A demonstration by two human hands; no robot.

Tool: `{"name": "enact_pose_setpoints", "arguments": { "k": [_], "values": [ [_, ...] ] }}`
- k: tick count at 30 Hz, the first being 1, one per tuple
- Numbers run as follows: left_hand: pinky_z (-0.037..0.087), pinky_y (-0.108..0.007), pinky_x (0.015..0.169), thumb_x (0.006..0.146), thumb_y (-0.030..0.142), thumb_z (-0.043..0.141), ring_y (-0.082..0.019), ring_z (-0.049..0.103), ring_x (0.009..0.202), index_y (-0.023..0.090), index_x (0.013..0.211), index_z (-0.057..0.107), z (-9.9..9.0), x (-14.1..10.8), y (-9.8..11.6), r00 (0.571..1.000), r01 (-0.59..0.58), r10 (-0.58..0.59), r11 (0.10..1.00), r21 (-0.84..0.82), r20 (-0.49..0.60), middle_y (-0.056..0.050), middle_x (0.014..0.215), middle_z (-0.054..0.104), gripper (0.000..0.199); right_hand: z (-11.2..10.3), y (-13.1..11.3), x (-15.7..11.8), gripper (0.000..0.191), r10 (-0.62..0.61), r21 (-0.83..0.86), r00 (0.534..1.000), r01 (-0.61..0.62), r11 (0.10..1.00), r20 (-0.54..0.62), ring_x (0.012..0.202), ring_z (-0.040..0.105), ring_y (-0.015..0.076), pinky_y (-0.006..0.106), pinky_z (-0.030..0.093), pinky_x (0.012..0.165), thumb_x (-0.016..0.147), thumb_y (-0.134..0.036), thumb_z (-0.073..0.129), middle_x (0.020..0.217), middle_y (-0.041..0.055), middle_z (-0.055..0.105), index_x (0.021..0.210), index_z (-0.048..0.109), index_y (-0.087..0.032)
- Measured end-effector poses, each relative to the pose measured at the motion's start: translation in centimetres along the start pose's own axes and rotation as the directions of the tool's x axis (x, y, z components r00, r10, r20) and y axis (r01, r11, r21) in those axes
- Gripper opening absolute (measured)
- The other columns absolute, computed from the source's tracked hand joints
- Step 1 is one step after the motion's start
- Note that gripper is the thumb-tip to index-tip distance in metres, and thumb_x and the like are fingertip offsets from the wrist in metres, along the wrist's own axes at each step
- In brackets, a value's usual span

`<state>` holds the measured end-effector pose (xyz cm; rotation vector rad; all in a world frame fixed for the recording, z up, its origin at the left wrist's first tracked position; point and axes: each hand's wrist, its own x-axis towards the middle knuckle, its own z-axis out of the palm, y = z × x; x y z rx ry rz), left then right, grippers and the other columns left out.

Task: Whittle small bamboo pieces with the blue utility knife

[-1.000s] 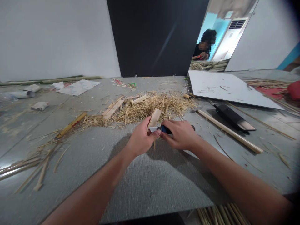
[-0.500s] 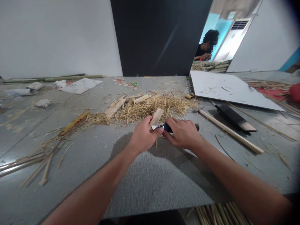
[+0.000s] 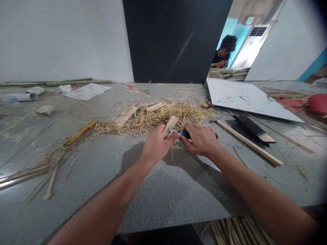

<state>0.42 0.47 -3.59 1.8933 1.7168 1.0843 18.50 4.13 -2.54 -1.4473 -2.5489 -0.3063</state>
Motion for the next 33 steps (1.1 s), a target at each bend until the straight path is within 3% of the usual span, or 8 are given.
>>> {"name": "enact_pose_setpoints", "arguments": {
  "k": [3,6,8,10,18,22,28,33],
  "values": [
    [0.024,-0.026,0.053,0.085,0.059,0.054,-0.012,0.043,0.054,0.02,0.068,0.043,0.1,0.0,-0.5,0.999,0.039,-0.04,0.998,0.045,0.024,0.003,0.058,0.047,0.044,0.3,2.4,0.8,0.062,0.149,0.048,0.989,-0.148,0.988,-0.018,0.066,0.057,0.0223,0.031,0.021,0.056,0.093,-0.068,0.022,0.079,0.0104,0.066,0.093,0.058,-0.018],
    [0.023,-0.027,0.053,0.085,0.061,0.052,-0.013,0.042,0.056,0.021,0.068,0.04,0.6,-0.1,-1.1,0.992,0.084,-0.089,0.995,0.047,0.092,0.003,0.06,0.047,0.045,0.7,7.0,1.5,0.069,0.444,0.041,0.891,-0.442,0.896,-0.099,0.068,0.057,0.0251,0.032,0.024,0.056,0.097,-0.059,0.009,0.081,0.0177,0.065,0.09,0.061,-0.014],
    [0.024,-0.026,0.054,0.085,0.061,0.052,-0.014,0.044,0.058,0.021,0.071,0.041,1.0,-0.3,-1.3,0.986,0.086,-0.086,0.996,0.002,0.143,0.002,0.063,0.048,0.044,1.0,9.5,1.6,0.064,0.621,0.051,0.773,-0.62,0.783,-0.131,0.073,0.058,0.0271,0.032,0.025,0.057,0.096,-0.06,0.016,0.086,0.019,0.066,0.09,0.061,-0.015],
    [0.026,-0.026,0.054,0.084,0.061,0.053,-0.014,0.045,0.06,0.02,0.074,0.043,1.4,-0.4,-1.4,0.982,0.084,-0.075,0.995,-0.045,0.173,0.002,0.065,0.05,0.043,1.2,10.4,1.5,0.059,0.644,0.088,0.759,-0.638,0.765,-0.101,0.073,0.058,0.0271,0.032,0.026,0.057,0.095,-0.062,0.023,0.085,0.0173,0.066,0.09,0.06,-0.016],
    [0.032,-0.023,0.05,0.082,0.061,0.057,-0.013,0.05,0.057,0.02,0.096,0.051,1.3,-0.8,-1.0,0.979,0.145,-0.099,0.95,-0.275,0.176,0.0,0.074,0.057,0.044,1.1,3.1,0.6,0.044,0.11,0.233,0.993,-0.097,0.968,-0.046,0.063,0.052,0.0202,0.03,0.022,0.055,0.095,-0.057,0.032,0.074,0.0083,0.063,0.09,0.053,-0.019],
    [0.039,-0.023,0.044,0.083,0.058,0.058,-0.01,0.048,0.047,0.02,0.106,0.048,1.4,-0.9,-0.7,0.956,0.21,-0.083,0.863,-0.46,0.281,0.002,0.071,0.055,0.045,1.0,1.3,-0.1,0.041,-0.09,0.272,0.995,0.095,0.958,-0.031,0.064,0.053,0.0183,0.029,0.022,0.056,0.095,-0.054,0.034,0.08,0.0084,0.065,0.095,0.054,-0.018],
    [0.049,-0.026,0.05,0.085,0.048,0.061,-0.012,0.056,0.05,0.019,0.109,0.041,1.5,-0.9,-0.3,0.929,0.259,0.0,0.716,-0.649,0.371,0.005,0.065,0.054,0.043,1.2,1.1,-0.3,0.035,-0.116,0.246,0.993,0.107,0.963,0.024,0.061,0.051,0.0165,0.029,0.021,0.056,0.093,-0.05,0.038,0.078,0.0076,0.066,0.094,0.052,-0.018],
    [0.042,-0.022,0.043,0.091,0.047,0.054,-0.01,0.048,0.042,0.02,0.106,0.041,1.4,-0.9,-0.6,0.918,0.253,0.022,0.737,-0.627,0.395,0.009,0.055,0.046,0.034,1.4,1.1,-0.2,0.038,-0.17,0.249,0.985,0.157,0.956,0.03,0.063,0.052,0.0165,0.029,0.022,0.057,0.094,-0.052,0.037,0.078,0.0078,0.066,0.095,0.053,-0.018]
  ]
}}
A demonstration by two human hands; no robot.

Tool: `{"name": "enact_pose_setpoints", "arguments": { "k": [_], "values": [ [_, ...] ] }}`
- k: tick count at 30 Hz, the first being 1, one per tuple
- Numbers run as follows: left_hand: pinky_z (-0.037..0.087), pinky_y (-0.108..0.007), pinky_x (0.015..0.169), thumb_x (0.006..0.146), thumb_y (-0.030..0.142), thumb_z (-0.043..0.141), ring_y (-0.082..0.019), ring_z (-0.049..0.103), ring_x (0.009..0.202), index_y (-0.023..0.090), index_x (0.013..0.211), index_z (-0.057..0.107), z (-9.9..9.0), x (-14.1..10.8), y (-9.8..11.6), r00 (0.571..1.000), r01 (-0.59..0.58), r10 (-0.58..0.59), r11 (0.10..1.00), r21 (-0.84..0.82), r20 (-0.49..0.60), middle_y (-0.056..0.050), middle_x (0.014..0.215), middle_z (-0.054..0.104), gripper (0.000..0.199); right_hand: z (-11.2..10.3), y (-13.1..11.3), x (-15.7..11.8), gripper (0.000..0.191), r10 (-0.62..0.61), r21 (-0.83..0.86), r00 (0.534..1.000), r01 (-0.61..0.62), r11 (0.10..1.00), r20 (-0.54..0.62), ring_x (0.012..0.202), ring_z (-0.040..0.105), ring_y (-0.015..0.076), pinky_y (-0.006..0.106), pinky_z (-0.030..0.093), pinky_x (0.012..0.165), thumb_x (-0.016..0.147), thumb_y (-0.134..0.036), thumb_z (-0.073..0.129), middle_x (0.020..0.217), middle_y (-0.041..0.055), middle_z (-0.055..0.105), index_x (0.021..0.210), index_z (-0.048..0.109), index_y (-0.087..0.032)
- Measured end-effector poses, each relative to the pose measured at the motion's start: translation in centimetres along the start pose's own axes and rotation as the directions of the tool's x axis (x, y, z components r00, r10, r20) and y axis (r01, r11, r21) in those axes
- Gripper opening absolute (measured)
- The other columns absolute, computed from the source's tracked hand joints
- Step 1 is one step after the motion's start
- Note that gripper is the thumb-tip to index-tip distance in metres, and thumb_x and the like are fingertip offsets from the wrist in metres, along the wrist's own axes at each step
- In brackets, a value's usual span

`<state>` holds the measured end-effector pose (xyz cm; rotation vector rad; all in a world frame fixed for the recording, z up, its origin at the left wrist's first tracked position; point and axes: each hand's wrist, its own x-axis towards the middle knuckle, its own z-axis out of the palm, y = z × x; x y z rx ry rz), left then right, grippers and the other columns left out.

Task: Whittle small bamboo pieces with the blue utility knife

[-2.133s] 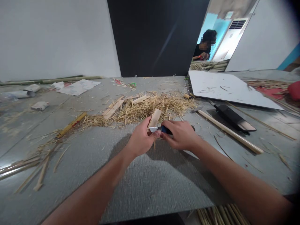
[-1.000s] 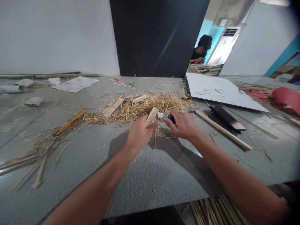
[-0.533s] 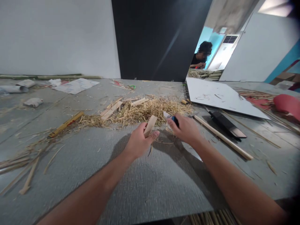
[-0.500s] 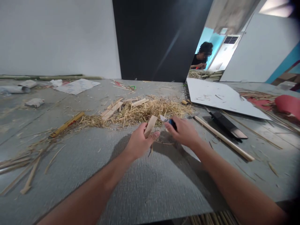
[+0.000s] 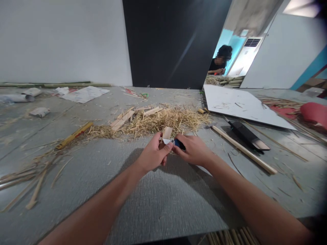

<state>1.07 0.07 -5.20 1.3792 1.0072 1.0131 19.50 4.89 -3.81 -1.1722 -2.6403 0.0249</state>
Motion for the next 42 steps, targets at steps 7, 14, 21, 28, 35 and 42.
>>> {"name": "enact_pose_setpoints", "arguments": {
  "k": [7,14,21,28,35,42],
  "values": [
    [0.035,-0.021,0.043,0.09,0.046,0.054,-0.005,0.039,0.042,0.02,0.106,0.045,-0.1,0.1,-0.3,0.997,-0.016,0.022,0.998,0.068,-0.077,0.007,0.066,0.047,0.032,0.1,-0.1,0.0,0.041,-0.004,-0.036,1.0,0.004,0.999,0.001,0.061,0.053,0.0173,0.03,0.019,0.056,0.095,-0.054,0.035,0.08,0.0086,0.067,0.097,0.054,-0.017],
    [0.036,-0.024,0.051,0.09,0.047,0.051,-0.009,0.041,0.049,0.018,0.102,0.051,0.0,0.0,0.2,0.994,-0.012,0.035,0.976,0.219,-0.102,0.006,0.061,0.045,0.031,-0.3,0.1,0.0,0.05,0.047,-0.138,0.999,-0.048,0.989,-0.012,0.06,0.053,0.0192,0.031,0.014,0.055,0.094,-0.061,0.031,0.08,0.0091,0.069,0.099,0.055,-0.018],
    [0.033,-0.026,0.056,0.09,0.052,0.048,-0.013,0.046,0.057,0.019,0.091,0.051,-0.4,0.0,0.5,0.988,-0.008,0.072,0.905,0.425,-0.135,0.002,0.066,0.052,0.033,-0.6,0.3,0.2,0.052,0.057,-0.17,0.998,-0.063,0.983,-0.038,0.06,0.053,0.0195,0.031,0.013,0.055,0.092,-0.065,0.032,0.08,0.0091,0.068,0.098,0.055,-0.019],
    [0.027,-0.027,0.054,0.089,0.047,0.052,-0.013,0.041,0.058,0.02,0.072,0.045,1.3,-1.0,0.6,0.995,-0.08,0.033,0.839,0.537,0.097,0.002,0.065,0.049,0.032,-2.1,9.0,-0.1,0.061,0.567,-0.022,0.736,-0.617,0.787,-0.371,0.069,0.056,0.025,0.032,0.025,0.057,0.097,-0.061,0.017,0.082,0.0145,0.066,0.094,0.058,-0.017],
    [0.032,-0.025,0.051,0.091,0.052,0.049,-0.01,0.04,0.054,0.02,0.097,0.052,1.1,-0.9,0.9,0.997,-0.016,0.034,0.966,0.256,-0.068,0.004,0.065,0.045,0.033,-1.5,6.9,0.3,0.051,0.453,-0.024,0.856,-0.473,0.881,-0.249,0.07,0.056,0.025,0.031,0.025,0.057,0.096,-0.06,0.026,0.079,0.0118,0.065,0.096,0.056,-0.018],
    [0.036,-0.023,0.049,0.088,0.054,0.055,-0.008,0.043,0.053,0.019,0.091,0.049,0.3,-0.1,0.3,0.997,0.029,-0.033,0.998,-0.057,-0.07,0.004,0.066,0.045,0.036,-0.5,0.2,0.0,0.042,-0.018,0.134,0.998,0.027,0.991,-0.063,0.066,0.055,0.0184,0.029,0.028,0.059,0.096,-0.054,0.034,0.082,0.007,0.066,0.104,0.055,-0.018]
  ]
}}
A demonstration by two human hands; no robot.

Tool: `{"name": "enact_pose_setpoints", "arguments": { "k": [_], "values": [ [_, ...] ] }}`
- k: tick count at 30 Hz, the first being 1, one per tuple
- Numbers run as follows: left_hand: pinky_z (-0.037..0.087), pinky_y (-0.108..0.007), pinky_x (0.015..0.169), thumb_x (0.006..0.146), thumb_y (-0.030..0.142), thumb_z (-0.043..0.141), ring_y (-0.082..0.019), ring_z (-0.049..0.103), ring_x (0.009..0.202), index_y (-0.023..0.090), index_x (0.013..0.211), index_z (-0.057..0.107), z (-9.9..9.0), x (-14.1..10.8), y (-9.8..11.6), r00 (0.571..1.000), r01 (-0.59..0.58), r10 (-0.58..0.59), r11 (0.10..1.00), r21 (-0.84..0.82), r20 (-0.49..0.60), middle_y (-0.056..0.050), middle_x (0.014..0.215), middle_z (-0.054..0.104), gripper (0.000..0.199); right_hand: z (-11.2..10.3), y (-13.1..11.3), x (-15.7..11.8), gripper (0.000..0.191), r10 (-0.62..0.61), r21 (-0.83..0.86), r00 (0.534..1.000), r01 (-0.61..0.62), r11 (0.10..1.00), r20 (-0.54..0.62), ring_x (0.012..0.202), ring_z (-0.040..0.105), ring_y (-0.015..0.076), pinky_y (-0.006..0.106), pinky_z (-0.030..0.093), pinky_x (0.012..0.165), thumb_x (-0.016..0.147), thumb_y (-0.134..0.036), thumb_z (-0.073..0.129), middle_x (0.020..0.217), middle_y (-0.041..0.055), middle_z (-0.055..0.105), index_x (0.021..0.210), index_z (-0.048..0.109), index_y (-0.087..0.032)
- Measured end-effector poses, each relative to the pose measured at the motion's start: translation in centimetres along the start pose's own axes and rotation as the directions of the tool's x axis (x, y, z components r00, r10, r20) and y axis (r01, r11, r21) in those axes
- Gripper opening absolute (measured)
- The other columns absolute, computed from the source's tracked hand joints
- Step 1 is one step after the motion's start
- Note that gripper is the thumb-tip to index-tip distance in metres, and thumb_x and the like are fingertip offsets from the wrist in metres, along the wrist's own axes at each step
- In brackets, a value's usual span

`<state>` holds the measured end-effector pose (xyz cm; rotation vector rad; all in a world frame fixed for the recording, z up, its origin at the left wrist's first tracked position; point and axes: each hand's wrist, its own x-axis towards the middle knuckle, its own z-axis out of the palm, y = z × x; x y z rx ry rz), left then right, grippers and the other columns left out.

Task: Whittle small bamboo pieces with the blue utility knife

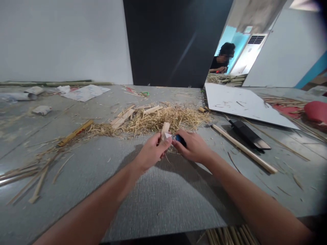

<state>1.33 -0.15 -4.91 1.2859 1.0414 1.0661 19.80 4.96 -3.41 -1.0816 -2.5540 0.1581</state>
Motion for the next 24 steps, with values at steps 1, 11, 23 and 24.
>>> {"name": "enact_pose_setpoints", "arguments": {
  "k": [1,11,23,24],
  "values": [
    [0.036,-0.023,0.05,0.087,0.054,0.056,-0.009,0.044,0.054,0.018,0.09,0.05,0.0,0.0,-0.2,1.0,-0.003,0.003,1.0,-0.018,0.01,0.004,0.065,0.045,0.036,0.2,-0.2,-0.1,0.04,-0.029,0.008,1.0,0.029,1.0,0.009,0.067,0.055,0.0182,0.029,0.029,0.06,0.096,-0.053,0.036,0.083,0.007,0.066,0.106,0.054,-0.018],
    [0.029,-0.021,0.047,0.083,0.048,0.063,-0.007,0.035,0.05,0.017,0.088,0.055,0.1,-0.3,0.1,0.999,-0.011,0.01,1.0,0.014,0.049,0.006,0.059,0.042,0.032,0.6,-0.5,0.0,0.04,-0.078,-0.006,0.994,0.079,0.997,0.076,0.069,0.058,0.0191,0.029,0.03,0.06,0.097,-0.049,0.033,0.089,0.0097,0.069,0.109,0.053,-0.016],
    [0.033,-0.023,0.05,0.084,0.054,0.057,-0.01,0.04,0.051,0.018,0.084,0.057,0.0,-0.1,0.6,0.997,-0.063,0.071,0.945,0.321,-0.012,0.005,0.057,0.044,0.036,0.5,-0.9,0.0,0.048,0.082,-0.269,0.996,-0.069,0.961,0.037,0.064,0.059,0.0205,0.03,0.016,0.055,0.095,-0.058,0.032,0.085,0.0098,0.071,0.104,0.056,-0.018],
    [0.033,-0.023,0.051,0.084,0.054,0.057,-0.011,0.04,0.051,0.018,0.084,0.057,0.0,0.0,0.7,0.997,-0.071,0.08,0.938,0.339,-0.01,0.005,0.057,0.044,0.036,0.6,-1.0,0.1,0.05,0.086,-0.293,0.996,-0.072,0.953,0.034,0.064,0.059,0.0209,0.03,0.016,0.055,0.095,-0.059,0.03,0.085,0.0101,0.071,0.104,0.057,-0.018]
  ]
}}
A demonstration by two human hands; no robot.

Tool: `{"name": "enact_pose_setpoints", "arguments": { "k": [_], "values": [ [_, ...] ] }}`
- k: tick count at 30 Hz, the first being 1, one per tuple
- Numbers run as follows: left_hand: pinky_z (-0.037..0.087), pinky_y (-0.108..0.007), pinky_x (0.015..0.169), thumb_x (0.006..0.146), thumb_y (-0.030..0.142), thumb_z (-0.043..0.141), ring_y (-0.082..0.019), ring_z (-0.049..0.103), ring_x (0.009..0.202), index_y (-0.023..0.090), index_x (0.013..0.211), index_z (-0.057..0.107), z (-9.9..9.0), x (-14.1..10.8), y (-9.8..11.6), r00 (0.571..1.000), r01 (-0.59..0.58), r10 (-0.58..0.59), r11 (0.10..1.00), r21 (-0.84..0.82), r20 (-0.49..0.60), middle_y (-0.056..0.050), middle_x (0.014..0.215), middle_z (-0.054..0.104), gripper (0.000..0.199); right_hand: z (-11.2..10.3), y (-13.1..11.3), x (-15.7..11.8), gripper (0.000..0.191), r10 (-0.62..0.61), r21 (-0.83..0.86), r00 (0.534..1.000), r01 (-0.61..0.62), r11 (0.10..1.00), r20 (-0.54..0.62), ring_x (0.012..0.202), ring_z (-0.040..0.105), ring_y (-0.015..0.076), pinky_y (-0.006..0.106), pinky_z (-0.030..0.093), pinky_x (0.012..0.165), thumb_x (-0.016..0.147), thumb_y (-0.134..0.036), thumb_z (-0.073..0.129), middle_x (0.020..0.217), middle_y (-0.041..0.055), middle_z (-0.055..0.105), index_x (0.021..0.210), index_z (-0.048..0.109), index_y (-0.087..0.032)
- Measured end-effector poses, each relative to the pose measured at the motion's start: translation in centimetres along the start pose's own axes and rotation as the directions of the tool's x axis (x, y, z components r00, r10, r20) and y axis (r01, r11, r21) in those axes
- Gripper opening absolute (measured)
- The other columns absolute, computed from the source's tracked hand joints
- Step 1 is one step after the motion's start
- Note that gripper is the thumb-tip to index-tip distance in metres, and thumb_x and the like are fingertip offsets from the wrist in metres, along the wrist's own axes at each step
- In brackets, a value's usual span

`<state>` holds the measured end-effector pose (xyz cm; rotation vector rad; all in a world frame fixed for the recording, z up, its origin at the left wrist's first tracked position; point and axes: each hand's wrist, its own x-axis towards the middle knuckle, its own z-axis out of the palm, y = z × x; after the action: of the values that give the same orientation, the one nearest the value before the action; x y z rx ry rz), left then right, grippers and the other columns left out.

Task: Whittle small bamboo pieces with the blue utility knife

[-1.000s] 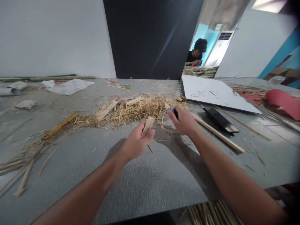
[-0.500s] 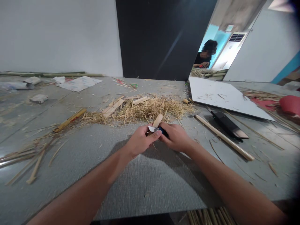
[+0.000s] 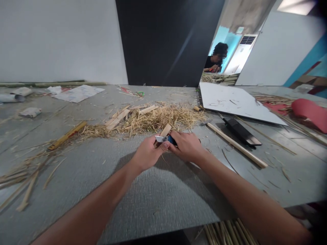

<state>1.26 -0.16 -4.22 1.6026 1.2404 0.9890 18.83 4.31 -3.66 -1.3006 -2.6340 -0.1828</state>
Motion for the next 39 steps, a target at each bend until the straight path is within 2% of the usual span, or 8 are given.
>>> {"name": "enact_pose_setpoints", "arguments": {
  "k": [4,6,10,13,18,21,33,39],
  "values": [
    [0.031,-0.023,0.052,0.085,0.055,0.056,-0.011,0.04,0.053,0.017,0.082,0.058,-0.2,0.1,0.0,0.999,-0.033,0.033,0.997,0.07,-0.008,0.004,0.058,0.046,0.038,-0.5,0.2,0.5,0.056,0.0,-0.041,1.0,0.0,0.999,-0.014,0.068,0.059,0.0222,0.03,0.019,0.055,0.093,-0.066,0.028,0.087,0.0111,0.071,0.103,0.058,-0.019],
    [0.029,-0.024,0.052,0.086,0.056,0.054,-0.011,0.04,0.054,0.016,0.088,0.062,-0.2,-0.1,-0.1,1.0,-0.023,0.024,0.997,0.076,-0.01,0.003,0.061,0.048,0.041,-1.1,1.8,0.7,0.06,0.142,0.007,0.99,-0.142,0.99,-0.016,0.068,0.059,0.0211,0.03,0.023,0.056,0.094,-0.066,0.023,0.086,0.0115,0.07,0.1,0.06,-0.019],
    [0.029,-0.023,0.051,0.086,0.056,0.053,-0.01,0.039,0.056,0.015,0.113,0.065,0.7,-0.7,-0.4,0.997,0.027,-0.026,1.0,-0.005,0.072,0.002,0.067,0.049,0.05,-2.4,7.3,0.7,0.076,0.647,0.051,0.751,-0.647,0.761,-0.132,0.074,0.059,0.0222,0.032,0.027,0.059,0.097,-0.061,0.005,0.093,0.0215,0.066,0.099,0.061,-0.011],
    [0.027,-0.022,0.047,0.086,0.054,0.055,-0.009,0.035,0.052,0.014,0.118,0.062,1.4,-0.8,-0.7,0.989,0.093,-0.075,0.985,-0.146,0.124,0.004,0.063,0.042,0.052,-2.0,9.1,0.8,0.069,0.675,0.041,0.726,-0.676,0.735,-0.129,0.074,0.06,0.0259,0.032,0.027,0.058,0.098,-0.06,0.013,0.086,0.0208,0.066,0.097,0.061,-0.011],
    [0.036,-0.02,0.044,0.091,0.047,0.05,-0.008,0.037,0.05,0.017,0.096,0.059,1.3,-0.4,-0.9,0.988,0.149,-0.138,0.787,-0.599,0.065,0.003,0.068,0.042,0.031,-0.4,4.1,1.3,0.054,0.342,0.095,0.929,-0.331,0.939,-0.141,0.067,0.056,0.0211,0.031,0.023,0.056,0.097,-0.061,0.024,0.078,0.0093,0.065,0.093,0.057,-0.018],
    [0.045,-0.023,0.044,0.091,0.038,0.051,-0.009,0.046,0.052,0.017,0.087,0.055,0.9,-0.2,-0.7,0.989,0.139,-0.134,0.669,-0.73,0.065,0.0,0.076,0.047,0.022,-0.4,1.1,0.9,0.051,0.182,0.137,0.978,-0.167,0.976,-0.102,0.061,0.052,0.0186,0.03,0.02,0.055,0.097,-0.06,0.026,0.074,0.0074,0.064,0.093,0.055,-0.018],
    [0.018,-0.016,0.024,0.095,0.035,0.045,-0.005,0.03,0.023,0.019,0.104,0.06,0.7,-0.3,0.6,0.935,0.214,-0.354,0.593,-0.776,-0.012,0.008,0.048,0.042,0.023,-0.5,-0.9,-0.2,0.049,-0.165,0.159,0.986,0.162,0.974,0.008,0.061,0.054,0.0172,0.03,0.019,0.056,0.097,-0.058,0.03,0.081,0.0084,0.068,0.098,0.055,-0.016],
    [0.027,-0.015,0.032,0.091,0.032,0.052,-0.005,0.039,0.034,0.016,0.09,0.063,0.2,-0.2,0.2,0.953,0.166,-0.302,0.477,-0.863,0.016,0.006,0.049,0.041,0.02,-0.9,-2.5,-0.6,0.051,-0.263,0.152,0.962,0.249,0.957,0.08,0.064,0.059,0.0191,0.031,0.019,0.056,0.097,-0.059,0.031,0.084,0.0085,0.071,0.105,0.057,-0.016]
  ]
}}
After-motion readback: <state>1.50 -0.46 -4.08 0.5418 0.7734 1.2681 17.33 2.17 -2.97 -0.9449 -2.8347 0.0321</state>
